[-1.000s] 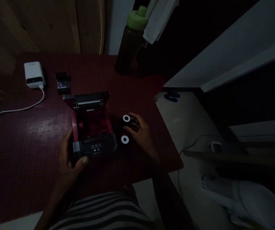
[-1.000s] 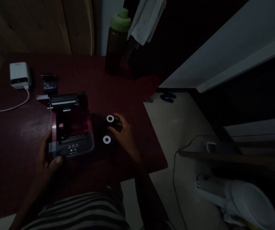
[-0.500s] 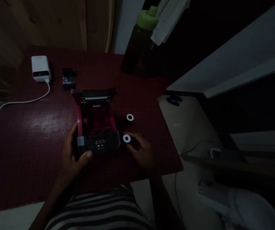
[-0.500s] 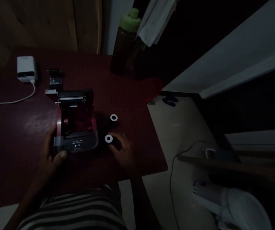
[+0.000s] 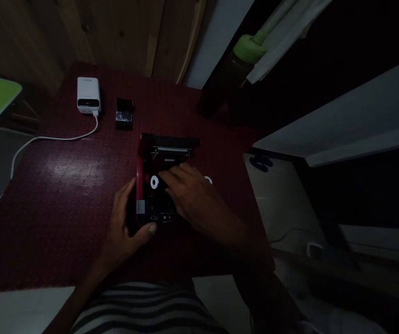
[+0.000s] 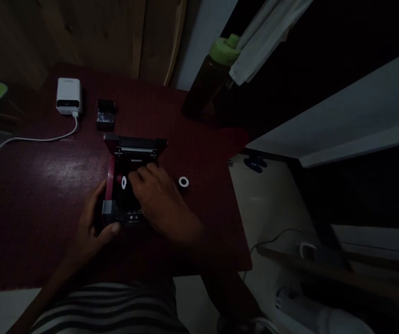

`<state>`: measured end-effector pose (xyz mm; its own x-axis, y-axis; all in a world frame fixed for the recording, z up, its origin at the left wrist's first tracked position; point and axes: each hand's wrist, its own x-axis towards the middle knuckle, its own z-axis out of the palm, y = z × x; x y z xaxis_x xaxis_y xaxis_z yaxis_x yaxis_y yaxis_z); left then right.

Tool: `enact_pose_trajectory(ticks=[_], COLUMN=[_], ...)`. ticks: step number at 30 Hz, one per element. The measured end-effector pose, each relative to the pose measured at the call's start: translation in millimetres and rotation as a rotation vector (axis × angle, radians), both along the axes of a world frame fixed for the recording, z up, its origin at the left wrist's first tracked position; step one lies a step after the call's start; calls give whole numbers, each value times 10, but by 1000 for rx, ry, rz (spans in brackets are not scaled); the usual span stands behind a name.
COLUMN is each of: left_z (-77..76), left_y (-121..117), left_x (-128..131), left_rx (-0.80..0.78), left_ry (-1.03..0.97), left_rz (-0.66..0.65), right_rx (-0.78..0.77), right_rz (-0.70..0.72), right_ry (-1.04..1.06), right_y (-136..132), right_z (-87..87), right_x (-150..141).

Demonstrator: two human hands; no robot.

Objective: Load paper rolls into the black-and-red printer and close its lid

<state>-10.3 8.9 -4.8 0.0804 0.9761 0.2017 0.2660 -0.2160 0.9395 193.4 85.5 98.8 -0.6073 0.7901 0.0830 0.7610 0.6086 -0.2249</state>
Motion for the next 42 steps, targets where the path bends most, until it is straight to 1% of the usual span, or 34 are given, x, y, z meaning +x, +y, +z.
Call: enact_pose_trajectory(ticks=[3,6,9,14,17,20,22,24,27,29,31,33,35,36,37,39,40,42], left_z=[0,1,-10,-27,-21,5,47,119,274,384,479,559,628,659,687,727,737,737], left_y=[2,4,-1,-8,5,12,1,-14,25,146,360,634,899,1004,1080,1134,1115,1002], left_x=[9,10,7,2,-1,-11,-26,-48,-83,-97,-95,-72,-29,-1,30,86,107,128], left_rx=[-5,4,11,6,6,-3,-39,-98,-193,-217,-167,-68,25,43,21,-10,-19,-32], left_ry=[-17,-13,-14,-14,-10,-3,3,-3,-76,-126,-115,-129,-160,-164,-182,-200,-207,-206], left_rz=[0,4,-3,-7,-14,-12,-16,-16,0,36,101,146,162,164,179,229,252,274], right_rx=[-21,-80,-174,-227,-271,-263,-264,-261,-203,-156,-92,-2,118,179,234,303,324,363], right_rz=[-51,-86,-70,-68,-26,76,143,175,179,174,151,122,93,71,43,-21,-55,-109], right_ry=[-133,-166,-134,-42,91,247,311,335,353,374,391,413,459,484,502,502,486,437], right_y=[67,125,209,280,257,184,118,58,11,-5,-31,-82,-164,-215,-271,-396,-462,-588], right_z=[-92,-160,-233,-332,-294,-154,-60,-22,-81,-146,-191,-217,-241,-256,-273,-307,-321,-340], right_x=[-137,-158,-120,-52,-7,78,149,209,251,251,239,219,190,174,157,127,116,102])
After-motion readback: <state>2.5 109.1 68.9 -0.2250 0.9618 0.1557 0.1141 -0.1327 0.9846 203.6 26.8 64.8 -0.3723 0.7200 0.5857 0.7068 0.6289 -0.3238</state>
